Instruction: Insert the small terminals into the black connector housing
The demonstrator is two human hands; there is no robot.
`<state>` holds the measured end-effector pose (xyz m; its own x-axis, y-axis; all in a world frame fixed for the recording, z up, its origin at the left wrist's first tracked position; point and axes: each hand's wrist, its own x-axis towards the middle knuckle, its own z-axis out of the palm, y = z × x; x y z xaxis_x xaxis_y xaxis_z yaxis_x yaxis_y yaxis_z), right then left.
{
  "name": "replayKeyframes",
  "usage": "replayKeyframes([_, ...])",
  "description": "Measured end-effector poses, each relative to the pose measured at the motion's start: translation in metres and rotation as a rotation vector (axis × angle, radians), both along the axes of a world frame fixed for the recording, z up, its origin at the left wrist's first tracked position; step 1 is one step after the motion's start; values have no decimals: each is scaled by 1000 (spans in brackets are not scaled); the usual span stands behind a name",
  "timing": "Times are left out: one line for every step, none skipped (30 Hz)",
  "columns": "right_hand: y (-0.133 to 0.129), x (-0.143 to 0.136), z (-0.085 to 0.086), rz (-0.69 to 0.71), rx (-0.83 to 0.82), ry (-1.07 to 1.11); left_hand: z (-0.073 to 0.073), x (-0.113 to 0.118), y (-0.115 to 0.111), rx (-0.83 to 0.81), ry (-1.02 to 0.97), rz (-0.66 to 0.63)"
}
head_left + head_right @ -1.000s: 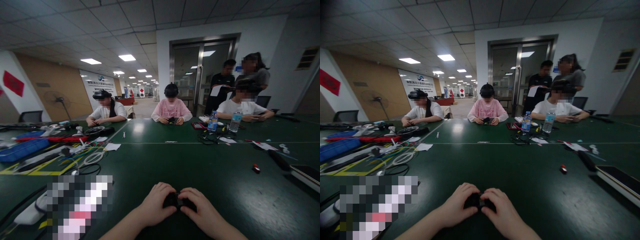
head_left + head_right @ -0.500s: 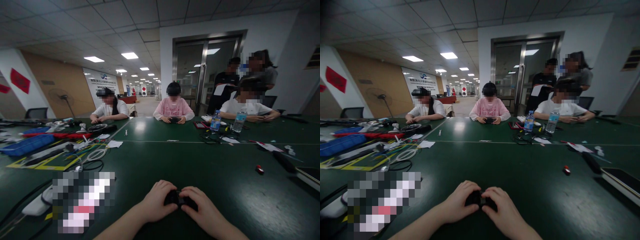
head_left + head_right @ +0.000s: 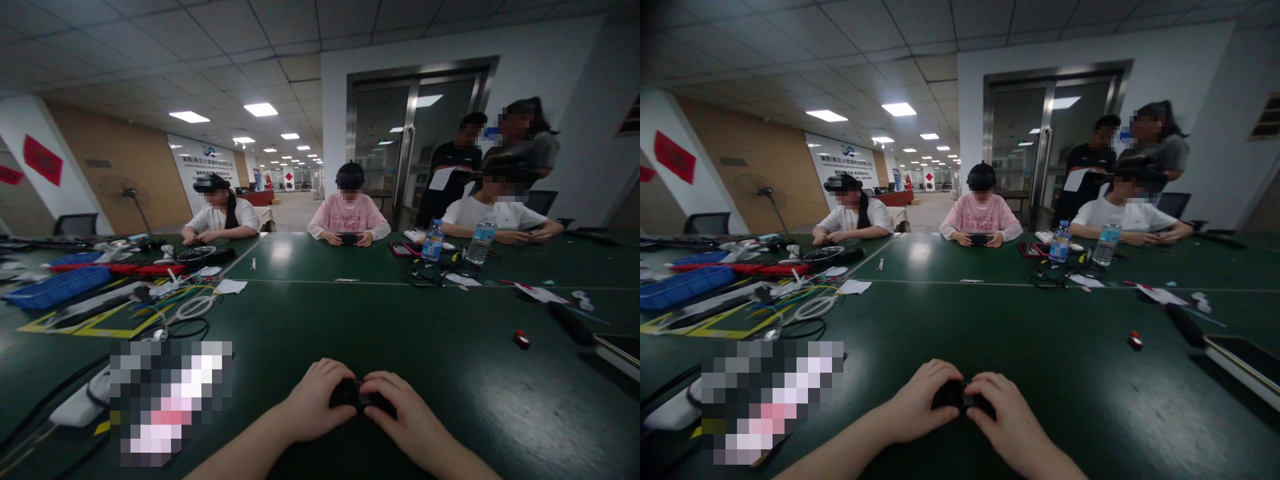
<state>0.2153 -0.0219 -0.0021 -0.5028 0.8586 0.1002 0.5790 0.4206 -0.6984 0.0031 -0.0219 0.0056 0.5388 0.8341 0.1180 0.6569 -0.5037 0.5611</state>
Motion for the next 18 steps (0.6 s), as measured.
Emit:
replayKeyframes([0,0,0,0,-1,-1,0,0,0,-3,5,-1])
replayKeyframes([0,0,0,2,-2,-2,1,0,0,-5,10,-3])
replayKeyframes([0,0,0,2,-2,-2,1,0,0,-4,12,-4])
replayKeyframes([0,0,0,2,0,-1,1,0,0,-2,11,-4])
replayKeyframes([0,0,-1,0,4,1,1,0,0,2,10,-5])
replayKeyframes([0,0,-1,0,9,3,1,0,0,5,8,-6])
replayKeyframes([0,0,-2,-1,16,5,1,0,0,7,5,-6])
replayKeyframes([0,0,-2,0,22,8,0,0,0,10,3,-5])
replayKeyframes([0,0,-2,0,26,9,0,0,0,11,0,-5])
replayKeyframes([0,0,-2,1,25,8,0,0,0,11,-2,-5])
replayKeyframes([0,0,-1,0,23,7,-1,0,0,9,-4,-6])
replayKeyframes([0,0,-1,-1,20,5,-1,0,0,7,-5,-6])
replayKeyframes([0,0,-1,-2,19,5,-1,-1,0,5,-4,-6])
replayKeyframes([0,0,-1,-3,18,5,-1,-1,0,2,-2,-6])
replayKeyframes([0,0,-2,-3,18,8,-1,-1,0,1,-1,-5])
replayKeyframes([0,0,-2,-2,19,11,-1,-1,0,0,1,-5])
replayKeyframes([0,0,-3,0,20,14,-1,-1,0,0,3,-5])
replayKeyframes([0,0,-3,1,20,16,-1,-1,0,-1,4,-5])
